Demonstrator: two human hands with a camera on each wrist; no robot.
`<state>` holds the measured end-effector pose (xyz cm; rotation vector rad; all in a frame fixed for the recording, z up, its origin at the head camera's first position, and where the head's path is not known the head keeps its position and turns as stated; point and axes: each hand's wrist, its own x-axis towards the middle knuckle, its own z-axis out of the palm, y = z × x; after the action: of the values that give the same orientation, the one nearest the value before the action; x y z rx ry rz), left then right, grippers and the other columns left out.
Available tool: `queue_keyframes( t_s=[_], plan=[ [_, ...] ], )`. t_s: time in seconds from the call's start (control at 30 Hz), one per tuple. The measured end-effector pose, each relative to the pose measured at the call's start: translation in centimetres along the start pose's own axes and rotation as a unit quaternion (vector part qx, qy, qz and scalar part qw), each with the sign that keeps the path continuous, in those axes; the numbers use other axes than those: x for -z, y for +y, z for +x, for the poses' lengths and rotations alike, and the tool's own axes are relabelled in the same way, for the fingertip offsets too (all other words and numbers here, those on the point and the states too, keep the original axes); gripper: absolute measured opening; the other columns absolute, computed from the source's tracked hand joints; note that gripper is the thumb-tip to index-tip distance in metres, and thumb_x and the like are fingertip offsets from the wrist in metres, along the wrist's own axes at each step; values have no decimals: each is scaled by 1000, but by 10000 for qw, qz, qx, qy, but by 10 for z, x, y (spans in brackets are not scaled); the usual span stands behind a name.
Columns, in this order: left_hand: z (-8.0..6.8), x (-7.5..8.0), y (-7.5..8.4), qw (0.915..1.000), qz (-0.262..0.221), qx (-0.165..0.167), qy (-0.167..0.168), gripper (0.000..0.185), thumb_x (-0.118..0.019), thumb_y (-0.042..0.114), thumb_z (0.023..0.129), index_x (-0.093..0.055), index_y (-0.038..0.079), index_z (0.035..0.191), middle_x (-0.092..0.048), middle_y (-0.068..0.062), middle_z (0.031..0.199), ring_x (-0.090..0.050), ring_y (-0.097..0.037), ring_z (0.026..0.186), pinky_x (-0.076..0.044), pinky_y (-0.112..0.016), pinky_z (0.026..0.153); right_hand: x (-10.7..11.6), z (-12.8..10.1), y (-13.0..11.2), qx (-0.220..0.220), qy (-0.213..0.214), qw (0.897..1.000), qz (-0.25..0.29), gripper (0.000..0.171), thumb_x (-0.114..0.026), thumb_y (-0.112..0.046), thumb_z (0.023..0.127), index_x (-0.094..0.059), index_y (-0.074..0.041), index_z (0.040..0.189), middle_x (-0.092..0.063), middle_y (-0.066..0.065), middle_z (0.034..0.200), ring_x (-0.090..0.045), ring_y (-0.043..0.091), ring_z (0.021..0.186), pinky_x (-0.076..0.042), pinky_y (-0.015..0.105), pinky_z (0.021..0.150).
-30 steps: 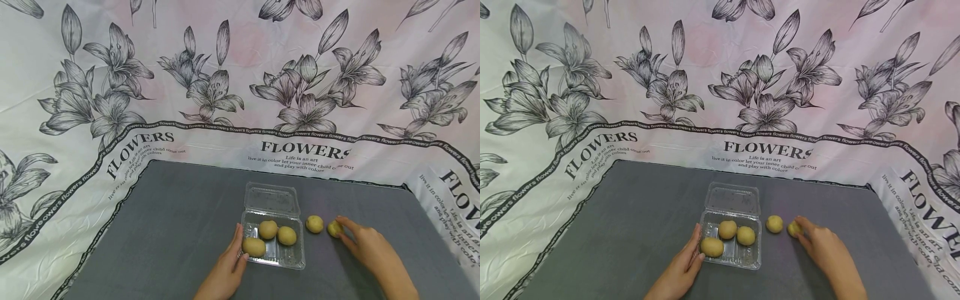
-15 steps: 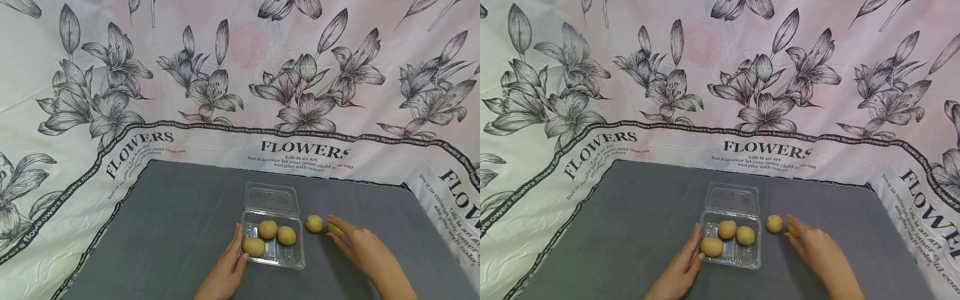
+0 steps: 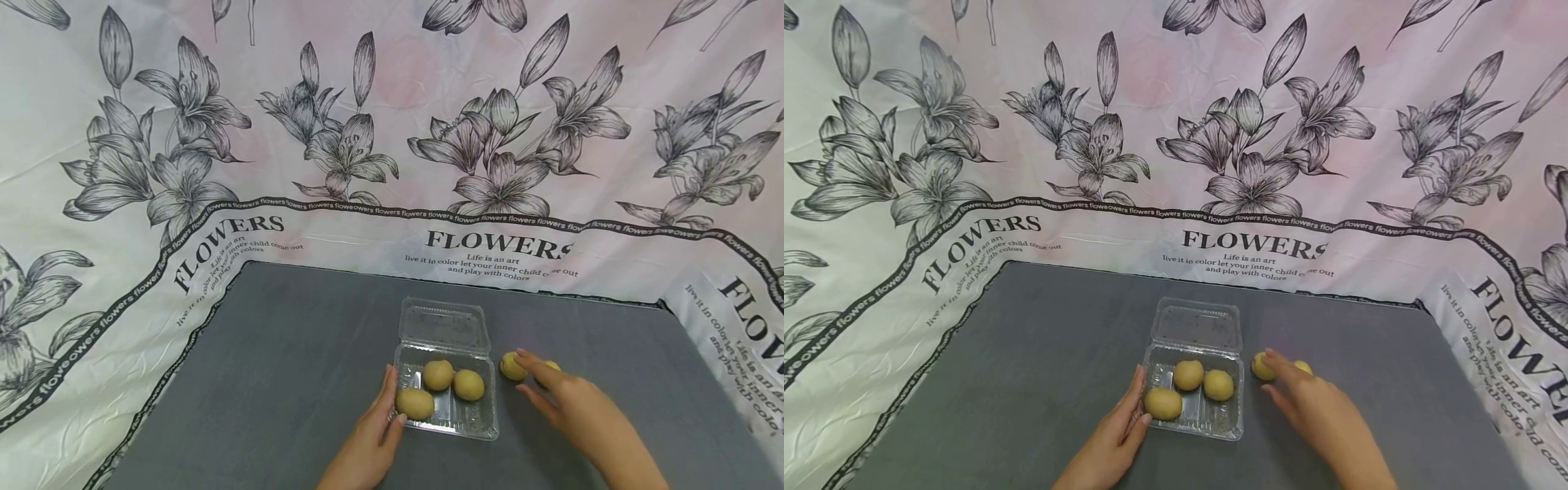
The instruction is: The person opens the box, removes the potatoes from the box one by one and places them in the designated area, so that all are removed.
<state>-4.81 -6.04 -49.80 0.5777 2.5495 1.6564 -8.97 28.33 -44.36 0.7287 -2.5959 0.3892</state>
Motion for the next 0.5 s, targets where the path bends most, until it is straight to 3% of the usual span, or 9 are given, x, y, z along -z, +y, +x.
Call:
queue_keyframes(
  t_s=[0.17, 0.33, 0.5],
  plan=[
    [0, 0, 0, 9999, -46, 109, -71, 69, -53, 17, 112, -16, 0, 168, -10, -15, 176, -17, -34, 159, -14, -38, 127, -4, 3, -8, 166, 77, 9998, 64, 54, -92, -15, 80, -74, -17, 131, -72, 5, 137, -79, 30, 92, -63, 46, 65],
    [0, 1, 0, 9998, -91, 145, -100, 69, -53, 16, 112, -16, 0, 168, -9, -14, 176, -16, -33, 159, -12, -36, 127, -7, 6, -16, 199, 30, 9997, 102, 57, -91, -16, 81, -72, -16, 135, -69, 3, 142, -78, 28, 100, -64, 44, 66],
    [0, 1, 1, 9999, -131, 17, -42, 68, -52, 17, 113, -16, -2, 168, -10, -15, 176, -17, -36, 159, -13, -40, 127, -13, 10, -24, 440, -122, 9989, 129, 66, -91, -20, 82, -66, -13, 142, -67, 6, 145, -75, 11, 76, -57, 29, 53]
  ],
)
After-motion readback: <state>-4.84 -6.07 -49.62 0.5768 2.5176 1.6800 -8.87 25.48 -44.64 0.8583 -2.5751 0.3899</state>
